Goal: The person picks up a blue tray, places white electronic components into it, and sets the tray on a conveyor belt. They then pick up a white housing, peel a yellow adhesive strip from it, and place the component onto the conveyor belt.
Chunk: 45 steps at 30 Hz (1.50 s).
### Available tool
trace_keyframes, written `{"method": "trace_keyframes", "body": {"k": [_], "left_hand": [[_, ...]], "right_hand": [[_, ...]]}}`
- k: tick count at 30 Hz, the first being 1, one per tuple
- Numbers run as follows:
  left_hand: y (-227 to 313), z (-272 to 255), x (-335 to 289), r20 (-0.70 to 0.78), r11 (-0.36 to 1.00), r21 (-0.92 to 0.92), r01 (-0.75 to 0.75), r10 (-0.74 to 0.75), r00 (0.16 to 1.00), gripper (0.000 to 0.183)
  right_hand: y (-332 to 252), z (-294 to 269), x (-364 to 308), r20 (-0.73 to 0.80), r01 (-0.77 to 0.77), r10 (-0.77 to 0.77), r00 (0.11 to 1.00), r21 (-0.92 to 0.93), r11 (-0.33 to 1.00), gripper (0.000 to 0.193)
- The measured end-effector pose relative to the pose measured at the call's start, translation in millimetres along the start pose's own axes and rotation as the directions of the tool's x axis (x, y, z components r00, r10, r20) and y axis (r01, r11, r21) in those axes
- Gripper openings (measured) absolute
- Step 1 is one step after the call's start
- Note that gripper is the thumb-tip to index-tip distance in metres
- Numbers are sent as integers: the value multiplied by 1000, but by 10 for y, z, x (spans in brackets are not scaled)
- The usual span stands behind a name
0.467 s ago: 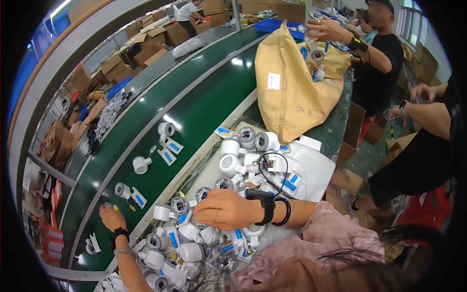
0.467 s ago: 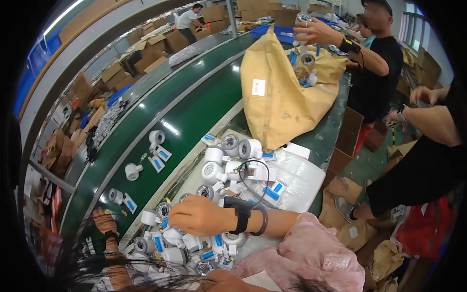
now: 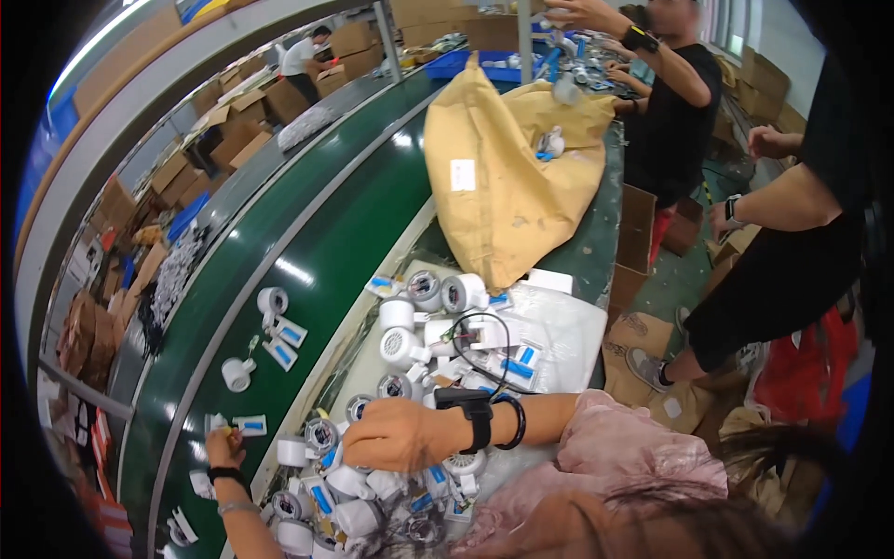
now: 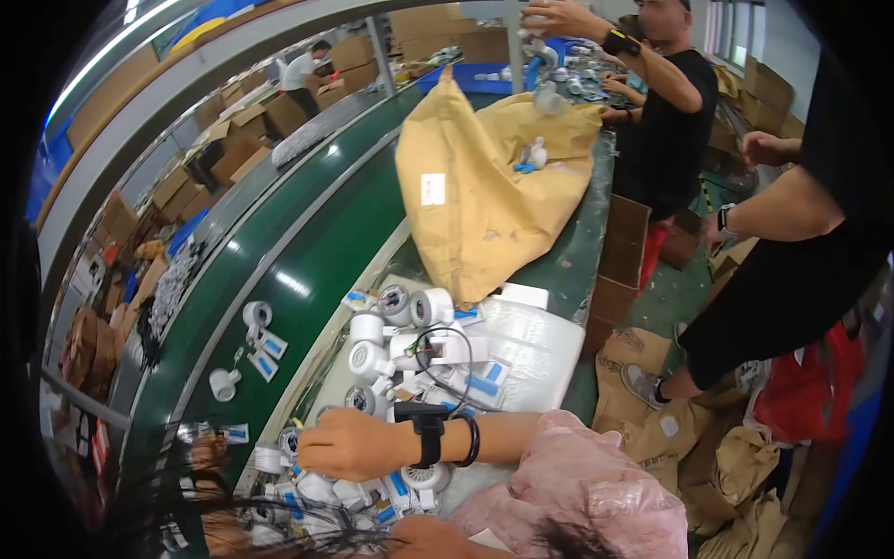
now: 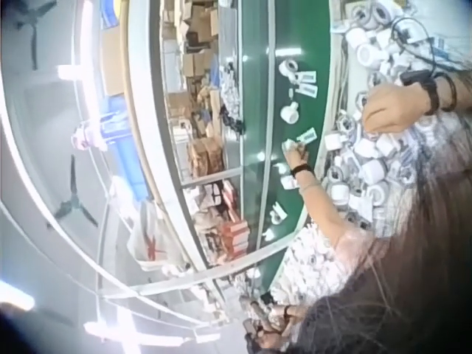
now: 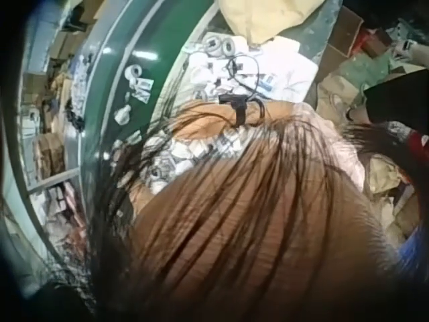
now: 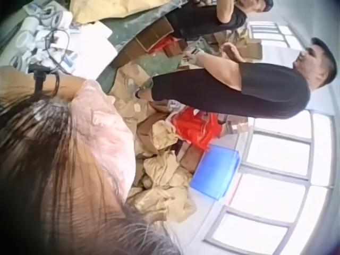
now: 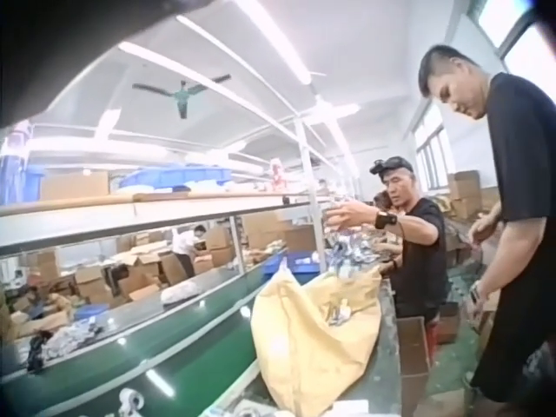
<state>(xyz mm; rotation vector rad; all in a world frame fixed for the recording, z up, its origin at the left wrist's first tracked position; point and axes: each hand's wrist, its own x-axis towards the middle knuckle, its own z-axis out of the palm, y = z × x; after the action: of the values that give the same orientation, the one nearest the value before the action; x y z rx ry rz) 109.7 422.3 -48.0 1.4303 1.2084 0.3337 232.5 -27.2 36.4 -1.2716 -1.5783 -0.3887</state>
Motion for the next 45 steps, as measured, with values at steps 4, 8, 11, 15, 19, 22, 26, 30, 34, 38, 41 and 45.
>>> {"method": "trace_keyframes", "body": {"k": [4, 8, 11, 15, 19, 22, 26, 30, 34, 38, 41, 45], "left_hand": [[26, -388, -221, -142, 923, -303, -235, 200, 969, 17], [521, -49, -1192, 52, 831, -437, -345, 406, 912, 20], [638, 170, -1772, 90, 752, -472, -459, 559, 824, 28], [832, 598, -2714, 306, 819, -438, -370, 523, 796, 27], [776, 717, -3390, 515, 882, -95, -462, 440, 735, 24], [636, 845, -3416, 597, 688, 154, -709, 507, 622, 20], [729, 947, -3596, 648, 517, 254, -818, 537, 541, 23], [643, 947, -3711, 609, 262, 401, -878, 640, 469, 26], [580, 935, -3859, 572, 345, 462, -817, 588, 572, 43], [406, 996, -3796, 555, 470, 364, -804, 584, 592, 49], [119, 1000, -3686, 469, 715, -100, -692, 648, 601, 42], [20, 1067, -3628, 519, 744, -299, -598, 653, 552, 37]], "right_hand": [[-66, 94, 47, 30, 10, -11, 999, 54, 998, 11], [-64, 77, 53, -20, 22, -21, 1000, 53, 998, 11], [-57, 120, 47, -37, 30, -27, 999, 76, 997, 11], [-86, 21, 90, -46, 17, -14, 999, 70, 997, 22], [-221, -108, 231, 15, -71, 69, 998, 216, 974, 45], [-226, -169, 192, 154, -175, 133, 979, 307, 935, 50], [-164, -185, 203, 249, -288, 190, 950, 457, 841, 41], [-186, -197, 193, 383, -300, 141, 913, 394, 869, 33], [-214, -120, 177, 386, -208, 22, 922, 447, 870, 21], [-287, -172, 128, 516, -450, 202, 833, 418, 789, 12], [-313, -142, 150, 515, -552, 269, 814, 541, 634, 8], [-312, -194, 103, 456, -637, 445, 771, 572, 517, 5]]}}
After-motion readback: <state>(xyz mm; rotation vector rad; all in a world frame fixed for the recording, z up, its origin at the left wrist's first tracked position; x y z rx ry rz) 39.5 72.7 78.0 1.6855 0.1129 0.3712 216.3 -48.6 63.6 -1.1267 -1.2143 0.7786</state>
